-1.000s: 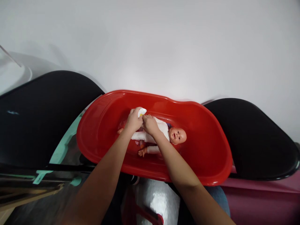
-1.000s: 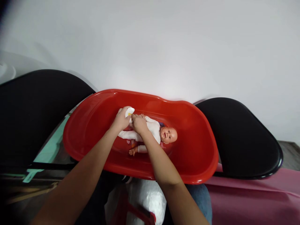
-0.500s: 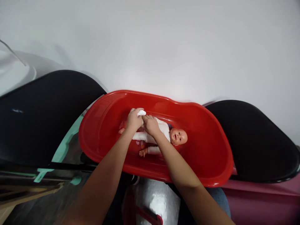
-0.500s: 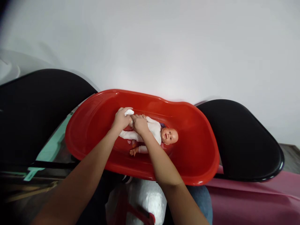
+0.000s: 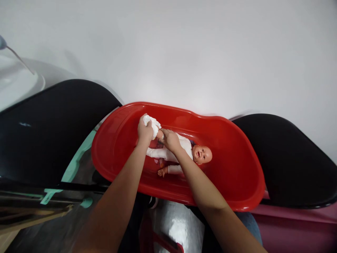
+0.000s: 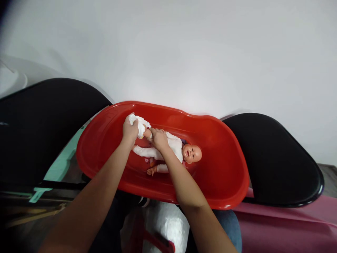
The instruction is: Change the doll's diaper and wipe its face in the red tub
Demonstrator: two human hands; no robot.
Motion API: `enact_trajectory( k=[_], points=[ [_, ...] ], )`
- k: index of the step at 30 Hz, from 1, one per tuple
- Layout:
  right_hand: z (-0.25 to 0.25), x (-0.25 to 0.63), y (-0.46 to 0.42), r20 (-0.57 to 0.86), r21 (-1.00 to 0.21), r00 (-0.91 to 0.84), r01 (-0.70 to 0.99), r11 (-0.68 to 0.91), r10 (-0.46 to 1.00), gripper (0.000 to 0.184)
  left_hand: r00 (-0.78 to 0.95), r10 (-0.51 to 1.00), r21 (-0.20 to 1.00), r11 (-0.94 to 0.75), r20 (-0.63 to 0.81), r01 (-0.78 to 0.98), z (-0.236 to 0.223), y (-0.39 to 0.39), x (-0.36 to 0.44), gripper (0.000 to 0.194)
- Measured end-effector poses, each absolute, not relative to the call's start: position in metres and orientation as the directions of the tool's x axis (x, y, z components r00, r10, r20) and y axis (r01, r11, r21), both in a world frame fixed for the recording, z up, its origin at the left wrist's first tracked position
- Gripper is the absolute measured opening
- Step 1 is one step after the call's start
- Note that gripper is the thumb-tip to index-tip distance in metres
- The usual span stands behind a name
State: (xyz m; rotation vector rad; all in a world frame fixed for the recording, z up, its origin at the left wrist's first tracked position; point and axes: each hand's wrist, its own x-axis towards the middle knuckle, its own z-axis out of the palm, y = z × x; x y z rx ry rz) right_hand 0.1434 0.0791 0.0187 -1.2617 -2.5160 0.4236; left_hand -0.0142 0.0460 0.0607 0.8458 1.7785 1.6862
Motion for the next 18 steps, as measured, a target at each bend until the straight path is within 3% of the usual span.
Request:
enact_trajectory(
  k=[4,8,12,18],
  points=[
    [0.016,0.128,0.100,0.070,-0.391,-0.481,0.793,0.468,0.874,0.042,-0.741,0.671,0.997,-0.047,-0.018,-0.067,0.068,0.046,-0.023,0.027],
    [0.003,0.102,0.119,-0.065,-0.232,-0.475,0.862,0.450,0.877,0.043,-0.732,0.677,0.979,-0.088,-0.077,-0.185,0.076,0.045,-0.028,0.022],
    [-0.020,0.077,0.126,-0.198,-0.130,-0.504,0.864,0.487,0.841,0.042,-0.738,0.664,0.968,-0.086,-0.119,-0.234,0.078,0.045,-0.033,0.024],
    [-0.041,0.065,0.129,-0.248,-0.109,-0.460,0.888,0.447,0.853,0.043,-0.722,0.674,0.954,-0.085,-0.157,-0.287,0.082,0.042,-0.040,0.032]
  ],
)
